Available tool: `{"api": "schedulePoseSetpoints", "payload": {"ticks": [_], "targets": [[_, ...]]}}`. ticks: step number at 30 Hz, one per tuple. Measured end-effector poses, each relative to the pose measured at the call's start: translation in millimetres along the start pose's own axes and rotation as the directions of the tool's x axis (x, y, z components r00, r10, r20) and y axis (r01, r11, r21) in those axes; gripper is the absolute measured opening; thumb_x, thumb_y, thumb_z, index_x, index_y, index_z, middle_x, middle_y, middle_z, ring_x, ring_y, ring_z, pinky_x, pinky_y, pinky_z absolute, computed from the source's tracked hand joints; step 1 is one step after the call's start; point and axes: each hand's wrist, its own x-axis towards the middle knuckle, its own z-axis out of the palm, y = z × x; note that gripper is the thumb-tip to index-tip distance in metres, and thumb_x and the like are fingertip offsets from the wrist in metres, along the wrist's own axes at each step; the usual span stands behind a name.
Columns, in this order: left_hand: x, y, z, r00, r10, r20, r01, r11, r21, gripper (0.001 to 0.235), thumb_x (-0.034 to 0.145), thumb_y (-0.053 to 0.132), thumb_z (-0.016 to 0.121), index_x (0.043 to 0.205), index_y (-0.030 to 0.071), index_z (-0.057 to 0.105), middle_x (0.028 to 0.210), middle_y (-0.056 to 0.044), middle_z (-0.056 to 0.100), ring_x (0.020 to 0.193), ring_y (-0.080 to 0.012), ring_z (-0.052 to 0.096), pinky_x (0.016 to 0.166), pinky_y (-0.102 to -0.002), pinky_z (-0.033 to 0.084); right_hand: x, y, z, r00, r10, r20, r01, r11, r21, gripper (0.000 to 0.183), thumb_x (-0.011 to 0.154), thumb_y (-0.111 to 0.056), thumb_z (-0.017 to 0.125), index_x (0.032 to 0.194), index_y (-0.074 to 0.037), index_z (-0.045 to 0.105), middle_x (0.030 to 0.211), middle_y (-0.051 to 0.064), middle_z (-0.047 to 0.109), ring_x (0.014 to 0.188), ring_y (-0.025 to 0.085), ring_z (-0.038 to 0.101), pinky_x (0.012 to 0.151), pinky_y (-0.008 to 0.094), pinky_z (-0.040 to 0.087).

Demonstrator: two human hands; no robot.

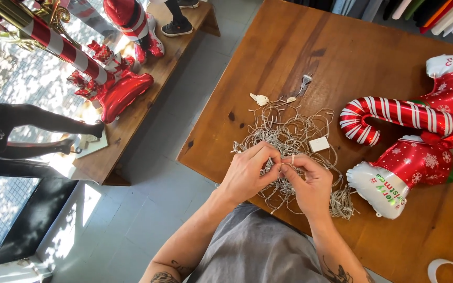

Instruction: The person untangles a string of white Christmas lights on a wooden table. They separate the wires by hand, occasionally picking up and moving the tangled bundle to work on different sections. Inflated candy cane decorations and a roll of tape are visible on the table nearby.

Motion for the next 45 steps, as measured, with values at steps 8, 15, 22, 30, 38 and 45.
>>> {"api": "schedulePoseSetpoints", "payload": {"ticks": [8, 15, 22, 30, 38, 45], "targets": [[0.7, -1.6, 8.8, 0.999, 0.037, 0.008, -0.038, 0.995, 0.091, 0.011, 0.112, 0.006, 0.078, 0.11, 0.015, 0.073, 0.111, -0.005, 0.079, 0.095, -0.0312, 0.082, 0.083, -0.041, 0.069, -1.6, -2.4, 6.7, 0.995, 0.016, -0.103, -0.024, 0.996, -0.082, 0.004, 0.107, 0.004, 0.092, 0.11, 0.002, 0.091, 0.109, 0.017, 0.09, 0.103, 0.019, 0.082, 0.097, 0.043, 0.068], [-0.3, -1.8, 8.1, 0.997, -0.067, 0.046, 0.067, 0.998, 0.016, 0.009, 0.115, 0.008, 0.075, 0.114, 0.014, 0.068, 0.115, -0.009, 0.08, 0.101, -0.0386, 0.084, 0.086, -0.048, 0.07, 2.2, -7.4, 4.2, 0.997, 0.042, -0.063, -0.046, 0.997, -0.064, 0.013, 0.103, 0.001, 0.097, 0.116, -0.002, 0.094, 0.107, 0.013, 0.09, 0.099, 0.015, 0.076, 0.099, 0.04, 0.066], [-9.2, -9.9, 22.2, 0.999, 0.004, 0.045, -0.005, 1.0, 0.023, 0.009, 0.117, 0.011, 0.078, 0.113, 0.014, 0.07, 0.112, -0.009, 0.08, 0.1, -0.0387, 0.084, 0.085, -0.046, 0.07, -1.5, -4.1, 8.1, 0.99, 0.047, -0.136, -0.055, 0.997, -0.053, 0.015, 0.101, 0.002, 0.1, 0.112, -0.005, 0.093, 0.1, 0.006, 0.085, 0.096, 0.011, 0.068, 0.097, 0.036, 0.063], [-3.4, 0.3, 5.9, 0.994, -0.068, 0.081, 0.072, 0.996, -0.048, 0.012, 0.114, 0.006, 0.078, 0.113, 0.013, 0.067, 0.111, -0.009, 0.081, 0.083, -0.0346, 0.078, 0.076, -0.046, 0.066, -0.9, 5.8, 11.8, 0.987, 0.142, -0.07, -0.13, 0.981, 0.146, 0.014, 0.105, 0.002, 0.095, 0.112, -0.003, 0.083, 0.102, 0.006, 0.081, 0.091, 0.01, 0.068, 0.085, 0.03, 0.065], [-3.4, -6.5, 3.4, 0.988, -0.147, 0.054, 0.151, 0.986, -0.075, 0.013, 0.113, 0.005, 0.076, 0.111, 0.013, 0.066, 0.11, -0.009, 0.081, 0.071, -0.0277, 0.071, 0.067, -0.043, 0.06, 1.3, -10.0, 6.7, 0.988, 0.152, 0.014, -0.152, 0.964, 0.217, 0.008, 0.11, -0.003, 0.092, 0.116, 0.001, 0.091, 0.101, 0.012, 0.078, 0.078, 0.012, 0.068, 0.069, 0.028, 0.064], [-1.7, -2.4, 4.2, 0.989, -0.127, 0.072, 0.133, 0.987, -0.089, 0.014, 0.113, 0.003, 0.076, 0.111, 0.013, 0.067, 0.108, -0.008, 0.079, 0.072, -0.0263, 0.071, 0.067, -0.04, 0.06, 0.2, -0.9, 8.4, 0.982, 0.188, 0.0, -0.181, 0.944, 0.275, 0.016, 0.103, 0.002, 0.097, 0.117, 0.003, 0.089, 0.108, 0.013, 0.082, 0.09, 0.013, 0.079, 0.086, 0.031, 0.068]]}}
